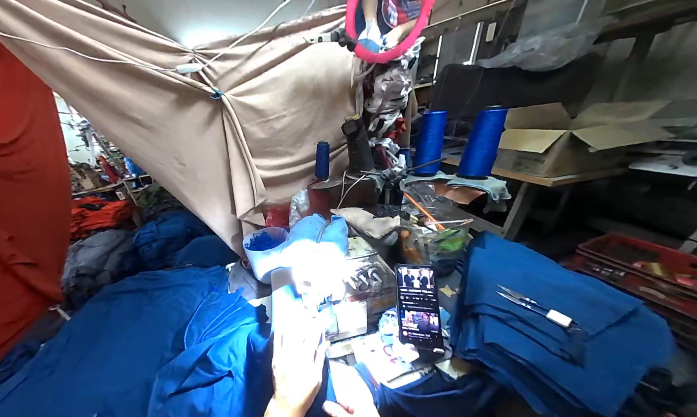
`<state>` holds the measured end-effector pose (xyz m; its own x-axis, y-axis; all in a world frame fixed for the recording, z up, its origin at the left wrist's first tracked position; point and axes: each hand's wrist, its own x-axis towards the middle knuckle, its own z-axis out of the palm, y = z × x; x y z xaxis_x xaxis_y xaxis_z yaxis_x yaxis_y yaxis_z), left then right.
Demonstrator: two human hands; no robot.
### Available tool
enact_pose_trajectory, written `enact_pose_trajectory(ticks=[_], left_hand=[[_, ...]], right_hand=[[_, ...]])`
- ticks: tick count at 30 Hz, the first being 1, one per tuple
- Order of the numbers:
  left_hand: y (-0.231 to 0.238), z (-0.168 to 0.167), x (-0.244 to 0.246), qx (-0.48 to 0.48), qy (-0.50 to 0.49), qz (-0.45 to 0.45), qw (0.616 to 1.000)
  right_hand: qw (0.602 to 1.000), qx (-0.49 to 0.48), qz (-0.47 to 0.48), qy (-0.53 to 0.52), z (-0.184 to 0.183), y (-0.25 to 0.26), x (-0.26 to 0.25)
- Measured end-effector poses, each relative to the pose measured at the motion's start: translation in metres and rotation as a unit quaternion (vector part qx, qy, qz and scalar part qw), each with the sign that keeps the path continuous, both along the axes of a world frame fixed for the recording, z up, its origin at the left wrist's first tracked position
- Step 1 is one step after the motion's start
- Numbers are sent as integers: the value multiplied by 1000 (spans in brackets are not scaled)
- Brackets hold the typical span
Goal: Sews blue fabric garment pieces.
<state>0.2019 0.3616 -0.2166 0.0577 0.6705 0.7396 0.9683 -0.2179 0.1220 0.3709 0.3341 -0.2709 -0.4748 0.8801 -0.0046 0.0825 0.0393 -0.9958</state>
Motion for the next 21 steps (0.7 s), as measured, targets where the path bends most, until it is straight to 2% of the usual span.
enact_pose_trajectory(ticks=[6, 8, 12, 14, 16, 19, 21], left_hand=[[-5, -1, 3, 27, 9, 12, 1000], [-8, 1, 5, 32, 1, 5, 999], [-11, 5, 11, 37, 0, 6, 999], [-8, 7, 12, 27, 8, 18, 999], [-2, 11, 11, -8, 29, 36, 999], [0, 17, 7, -74, 44, 48, 995], [-11, 12, 1, -96, 27, 11, 995]], right_hand=[[994, 97, -41, -26, 31, 41, -18], [990, 133, -54, 0, 42, 48, -23], [990, 71, -120, 33, 68, 53, -33], [991, 42, -129, 4, 74, 53, -34], [990, 70, -106, -53, 64, 48, -28], [987, 114, -68, -94, 30, 31, -15], [991, 87, -40, -89, 8, 8, 0]])
